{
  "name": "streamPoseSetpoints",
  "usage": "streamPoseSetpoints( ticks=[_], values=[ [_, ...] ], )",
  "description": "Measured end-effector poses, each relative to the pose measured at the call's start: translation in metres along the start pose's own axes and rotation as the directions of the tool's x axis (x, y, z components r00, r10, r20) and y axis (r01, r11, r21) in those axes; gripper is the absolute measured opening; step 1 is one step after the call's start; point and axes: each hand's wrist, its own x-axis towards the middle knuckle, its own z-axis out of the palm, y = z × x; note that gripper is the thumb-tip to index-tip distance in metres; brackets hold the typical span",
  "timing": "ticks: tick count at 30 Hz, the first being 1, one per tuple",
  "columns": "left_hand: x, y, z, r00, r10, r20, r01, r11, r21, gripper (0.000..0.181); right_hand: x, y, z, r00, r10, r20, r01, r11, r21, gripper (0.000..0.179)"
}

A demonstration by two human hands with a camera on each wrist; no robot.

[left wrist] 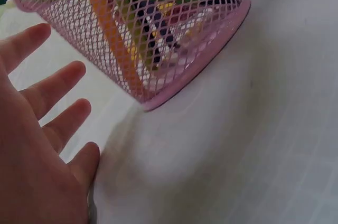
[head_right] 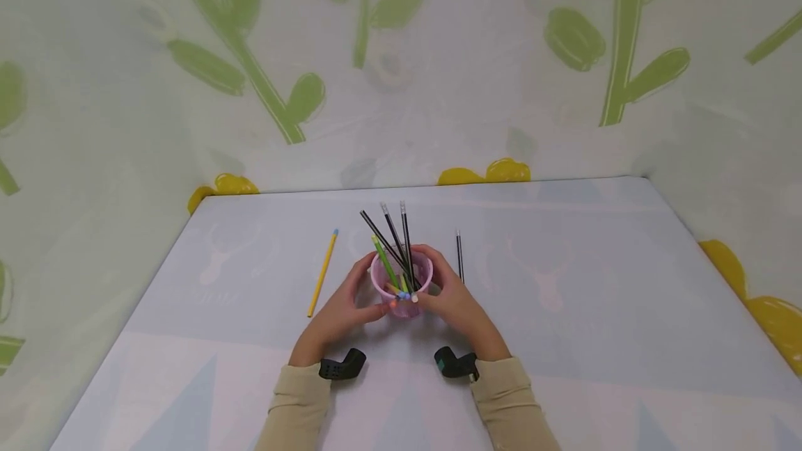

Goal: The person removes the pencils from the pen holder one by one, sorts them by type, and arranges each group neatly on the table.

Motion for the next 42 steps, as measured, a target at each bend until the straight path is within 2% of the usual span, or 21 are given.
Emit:
streamPoseSetpoints(
  ticks=[3, 7, 10, 14, 19, 25, 27, 30, 35, 39, 42],
  values=[
    [0.0, 0.005, 0.004, 1.0, -0.014, -0.002, 0.014, 0.998, -0.069, 0.085, 0.0, 0.0, -0.001, 1.0, -0.004, 0.0, 0.004, 1.0, -0.008, 0.066],
    [0.008, -0.01, 0.015, 0.999, 0.038, -0.021, -0.041, 0.988, -0.149, 0.088, 0.001, 0.002, 0.0, 1.0, -0.006, 0.001, 0.006, 1.0, -0.003, 0.068],
    [0.01, -0.01, 0.021, 0.999, 0.025, -0.034, -0.031, 0.981, -0.192, 0.09, 0.001, 0.005, 0.001, 1.0, -0.006, 0.004, 0.006, 1.0, 0.012, 0.069],
    [0.006, 0.007, 0.024, 0.999, -0.006, -0.047, -0.003, 0.979, -0.202, 0.095, 0.0, 0.006, 0.002, 1.0, -0.014, 0.003, 0.014, 1.0, 0.009, 0.068],
    [0.006, 0.016, 0.027, 0.995, 0.001, -0.096, -0.02, 0.981, -0.195, 0.101, 0.0, 0.004, 0.003, 1.0, -0.02, -0.008, 0.02, 1.0, 0.001, 0.068],
    [0.006, 0.016, 0.03, 0.99, 0.038, -0.136, -0.068, 0.972, -0.224, 0.101, 0.0, 0.004, 0.003, 1.0, 0.001, -0.007, -0.001, 1.0, -0.002, 0.072],
    [0.006, 0.016, 0.031, 0.988, 0.057, -0.141, -0.088, 0.971, -0.224, 0.097, 0.001, 0.005, 0.001, 1.0, -0.008, 0.007, 0.009, 1.0, -0.025, 0.073],
    [0.008, 0.017, 0.031, 0.986, 0.072, -0.151, -0.103, 0.973, -0.207, 0.092, 0.003, 0.015, -0.005, 0.999, -0.023, 0.04, 0.023, 1.0, -0.004, 0.073],
    [0.01, 0.017, 0.031, 0.988, 0.06, -0.145, -0.088, 0.977, -0.195, 0.089, 0.003, 0.031, -0.016, 0.997, -0.001, 0.079, -0.002, 0.999, 0.045, 0.063],
    [0.012, 0.017, 0.032, 0.988, 0.048, -0.146, -0.078, 0.976, -0.201, 0.089, 0.003, 0.032, -0.019, 0.997, 0.026, 0.078, -0.031, 0.998, 0.062, 0.052],
    [0.015, 0.016, 0.031, 0.987, 0.049, -0.15, -0.08, 0.974, -0.211, 0.089, 0.006, 0.03, -0.019, 0.998, 0.039, 0.049, -0.042, 0.997, 0.068, 0.047]
  ],
)
